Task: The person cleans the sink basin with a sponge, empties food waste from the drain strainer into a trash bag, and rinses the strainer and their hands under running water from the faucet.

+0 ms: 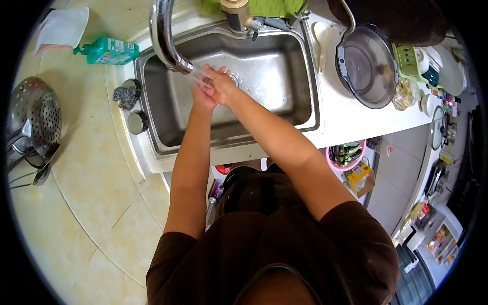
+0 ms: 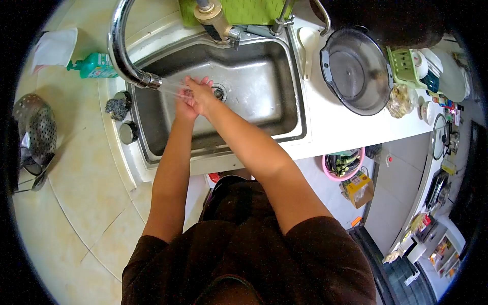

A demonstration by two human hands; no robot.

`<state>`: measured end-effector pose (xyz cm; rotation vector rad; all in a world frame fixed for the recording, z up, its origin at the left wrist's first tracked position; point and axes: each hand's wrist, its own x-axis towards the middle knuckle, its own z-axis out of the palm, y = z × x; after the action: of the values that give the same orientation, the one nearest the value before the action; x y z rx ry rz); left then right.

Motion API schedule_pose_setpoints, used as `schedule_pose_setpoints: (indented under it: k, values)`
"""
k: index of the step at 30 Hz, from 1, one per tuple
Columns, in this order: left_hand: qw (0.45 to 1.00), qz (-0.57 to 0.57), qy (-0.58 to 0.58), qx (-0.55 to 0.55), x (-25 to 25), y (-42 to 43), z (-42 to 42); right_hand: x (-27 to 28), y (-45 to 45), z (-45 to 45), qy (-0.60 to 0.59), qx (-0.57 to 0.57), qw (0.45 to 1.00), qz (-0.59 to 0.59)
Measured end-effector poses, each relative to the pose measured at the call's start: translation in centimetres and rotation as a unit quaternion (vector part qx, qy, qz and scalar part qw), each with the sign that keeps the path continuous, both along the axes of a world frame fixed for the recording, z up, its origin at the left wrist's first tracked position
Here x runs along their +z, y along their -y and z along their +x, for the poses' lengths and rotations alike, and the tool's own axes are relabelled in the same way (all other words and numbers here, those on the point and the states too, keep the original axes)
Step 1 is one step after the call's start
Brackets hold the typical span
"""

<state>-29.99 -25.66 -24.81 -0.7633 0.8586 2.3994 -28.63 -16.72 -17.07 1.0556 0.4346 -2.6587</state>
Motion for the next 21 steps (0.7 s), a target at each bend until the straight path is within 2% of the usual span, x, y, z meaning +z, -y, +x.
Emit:
schedule_pose_setpoints:
  k: [3, 4, 6, 7, 8, 9, 10, 12, 14, 15, 16, 17, 18, 19, 20, 21]
  values:
    - [0.985, 0.118, -0.072, -0.099, 1.4, 1.0, -0.2, 0.1, 0.1, -0.1, -0.046, 0.023, 0.999, -0.008]
    - [0.974, 0.157, -0.097, -0.131, 1.6, 1.2, -0.4, 0.6, 0.1, 0.0, -0.055, 0.057, 0.995, 0.067]
    - [0.991, 0.088, -0.012, -0.096, 1.9, 0.8, -1.0, 1.6, -0.1, 0.6, -0.073, 0.123, 0.966, 0.214]
    - [0.995, 0.052, 0.031, -0.078, 2.1, 0.7, -1.3, 1.3, -0.5, 0.8, -0.145, 0.188, 0.887, 0.396]
    - [0.997, 0.031, 0.034, -0.064, 2.3, 0.5, -1.1, 0.9, -1.3, 1.2, -0.21, 0.244, 0.765, 0.558]
    - [0.998, 0.01, 0.037, -0.05, 4.1, -0.7, -0.7, 0.5, -2.2, 1.6, -0.265, 0.287, 0.605, 0.694]
    - [0.998, -0.01, 0.041, -0.037, 5.1, -1.2, -0.5, 0.7, -3.2, 2.3, -0.265, 0.333, 0.536, 0.729]
    - [0.992, -0.065, 0.046, -0.1, 3.3, -0.4, -0.5, 1.2, -5.3, 4.3, -0.258, 0.42, 0.383, 0.781]
    - [0.978, -0.144, 0.058, -0.141, 3.4, -1.1, -0.1, 0.4, -7.5, 4.7, -0.133, 0.498, 0.288, 0.807]
    - [0.973, -0.174, 0.035, -0.147, 2.9, -1.1, 0.0, -0.2, -8.9, 4.9, -0.13, 0.424, 0.297, 0.846]
    - [0.967, -0.204, 0.009, -0.153, 2.2, -1.3, -0.2, 0.3, -10.7, 4.4, -0.134, 0.41, 0.307, 0.848]
    - [0.959, -0.233, -0.016, -0.158, 1.8, -1.4, -0.2, -0.8, -12.0, 3.7, -0.091, 0.374, 0.26, 0.886]
    - [0.95, -0.258, -0.022, -0.174, 2.4, -1.5, -0.1, -0.2, -13.0, 3.6, -0.062, 0.253, 0.324, 0.909]
    - [0.94, -0.284, -0.028, -0.19, 3.8, -1.7, -0.2, 0.9, -13.9, 2.9, -0.044, 0.177, 0.434, 0.882]
    - [0.928, -0.309, -0.034, -0.206, 5.1, -1.8, -0.3, 2.0, -15.1, 2.6, 0.015, 0.157, 0.558, 0.815]
    - [0.917, -0.328, -0.048, -0.222, 6.0, -1.7, -0.3, 2.3, -15.9, 2.4, 0.001, 0.102, 0.523, 0.847]
